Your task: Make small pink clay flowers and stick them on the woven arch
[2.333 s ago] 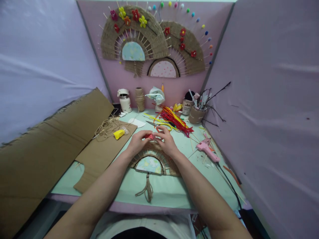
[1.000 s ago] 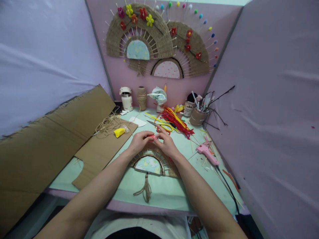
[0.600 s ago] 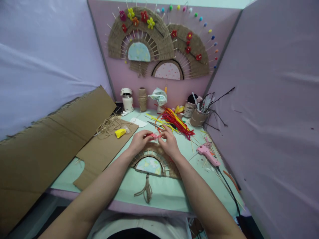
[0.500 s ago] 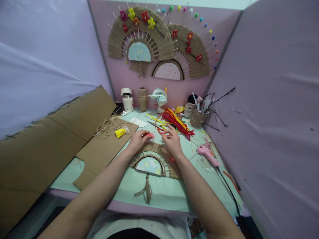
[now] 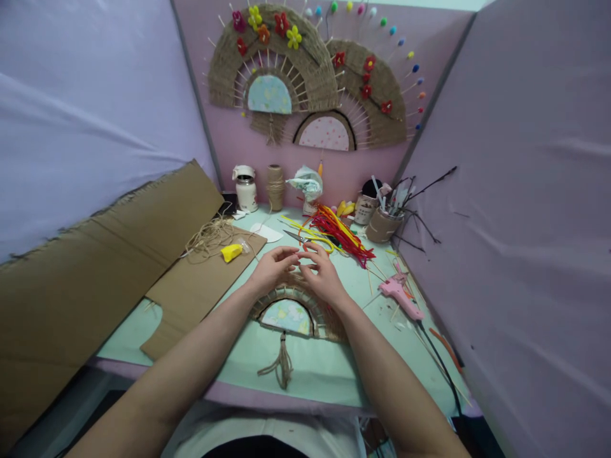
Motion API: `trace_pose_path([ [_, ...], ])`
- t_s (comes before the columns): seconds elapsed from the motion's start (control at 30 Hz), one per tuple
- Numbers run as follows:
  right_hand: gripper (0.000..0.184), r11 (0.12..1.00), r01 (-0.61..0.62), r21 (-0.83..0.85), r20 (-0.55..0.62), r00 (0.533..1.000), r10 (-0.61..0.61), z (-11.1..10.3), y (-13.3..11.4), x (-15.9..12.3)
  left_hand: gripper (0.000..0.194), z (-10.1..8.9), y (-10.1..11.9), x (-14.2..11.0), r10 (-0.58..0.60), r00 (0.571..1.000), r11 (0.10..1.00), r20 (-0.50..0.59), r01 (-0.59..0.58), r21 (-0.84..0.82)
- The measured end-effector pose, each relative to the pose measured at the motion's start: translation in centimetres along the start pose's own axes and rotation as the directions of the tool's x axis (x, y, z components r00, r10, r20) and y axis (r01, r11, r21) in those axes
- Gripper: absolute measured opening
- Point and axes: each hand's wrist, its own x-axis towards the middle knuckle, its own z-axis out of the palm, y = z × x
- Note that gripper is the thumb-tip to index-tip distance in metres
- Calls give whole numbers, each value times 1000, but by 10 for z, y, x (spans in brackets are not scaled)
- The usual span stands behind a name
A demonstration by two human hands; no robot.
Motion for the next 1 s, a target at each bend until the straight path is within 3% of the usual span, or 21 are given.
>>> trace_pose_path([
  [0.13,31,990,110,-90,39,994,-107,4,-5,-4,37,2,-1,0,-1,998,986,-66,-10,-164],
  [0.27,26,995,78,-59,-43,996,-80,2,-3,-2,38,-1,-4,3,12,996,986,-85,-26,-165],
  [0.43,22,1000,-7,17,-79,997,8,0,1,0,32,-4,-5,3,8,1000,992,-11,-9,-128],
  [0.6,21,993,85,-85,-79,993,-92,1,-1,-1,38,-2,-4,1,-68,994,983,83,81,-162],
  [0.73,22,977,154,-149,-82,982,-167,0,-1,-1,43,0,-1,-2,-94,993,963,70,108,-247],
  [1.0,15,970,121,-211,-36,991,-132,-2,-3,0,34,-2,-3,-1,-62,994,975,94,80,-205],
])
